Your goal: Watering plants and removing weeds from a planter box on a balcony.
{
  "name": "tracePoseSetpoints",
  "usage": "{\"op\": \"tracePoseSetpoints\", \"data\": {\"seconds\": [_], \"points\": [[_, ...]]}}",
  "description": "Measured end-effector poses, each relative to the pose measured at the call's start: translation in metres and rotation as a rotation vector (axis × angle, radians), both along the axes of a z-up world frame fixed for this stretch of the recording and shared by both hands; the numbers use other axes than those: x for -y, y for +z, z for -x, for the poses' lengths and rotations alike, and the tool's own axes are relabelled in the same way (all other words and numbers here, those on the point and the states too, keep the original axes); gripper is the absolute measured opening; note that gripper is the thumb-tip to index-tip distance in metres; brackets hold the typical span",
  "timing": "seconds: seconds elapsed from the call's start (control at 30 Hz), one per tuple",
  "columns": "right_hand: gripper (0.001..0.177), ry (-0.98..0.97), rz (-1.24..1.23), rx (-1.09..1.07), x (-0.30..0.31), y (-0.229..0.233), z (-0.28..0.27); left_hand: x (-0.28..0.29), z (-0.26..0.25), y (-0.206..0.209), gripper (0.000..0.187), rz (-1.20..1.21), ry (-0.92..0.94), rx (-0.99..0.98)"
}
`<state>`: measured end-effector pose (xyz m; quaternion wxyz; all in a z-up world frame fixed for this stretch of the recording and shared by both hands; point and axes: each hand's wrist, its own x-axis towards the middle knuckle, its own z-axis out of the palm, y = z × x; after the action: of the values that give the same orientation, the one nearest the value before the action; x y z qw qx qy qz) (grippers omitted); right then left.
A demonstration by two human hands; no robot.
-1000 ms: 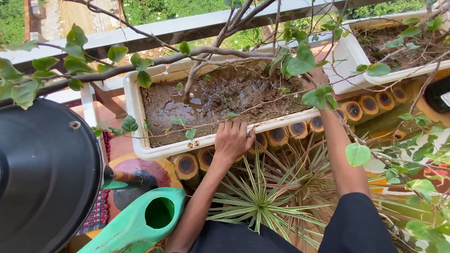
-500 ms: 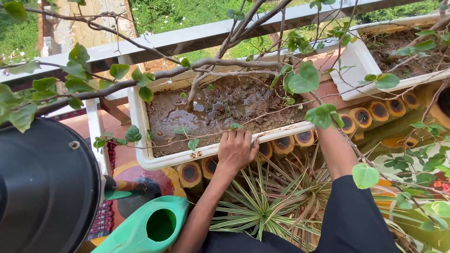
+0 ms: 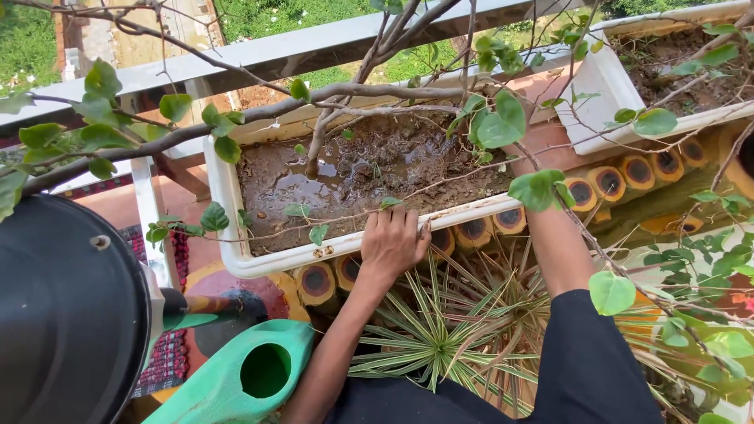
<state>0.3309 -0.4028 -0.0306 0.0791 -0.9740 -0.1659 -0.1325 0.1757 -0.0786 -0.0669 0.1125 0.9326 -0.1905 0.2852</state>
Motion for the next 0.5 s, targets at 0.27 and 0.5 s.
{"op": "tracePoseSetpoints", "data": {"seconds": [0.27, 0.5], "points": [[0.021, -0.012, -0.034, -0.082, 0.038, -0.018, 0.044, -0.002, -0.002, -0.008, 0.042, -0.027, 0.013, -0.005], [0.023, -0.002, -0.052, -0.122, 0.036, 0.020, 0.065, 0.001, -0.006, -0.012, 0.045, -0.075, 0.014, -0.004]]}}
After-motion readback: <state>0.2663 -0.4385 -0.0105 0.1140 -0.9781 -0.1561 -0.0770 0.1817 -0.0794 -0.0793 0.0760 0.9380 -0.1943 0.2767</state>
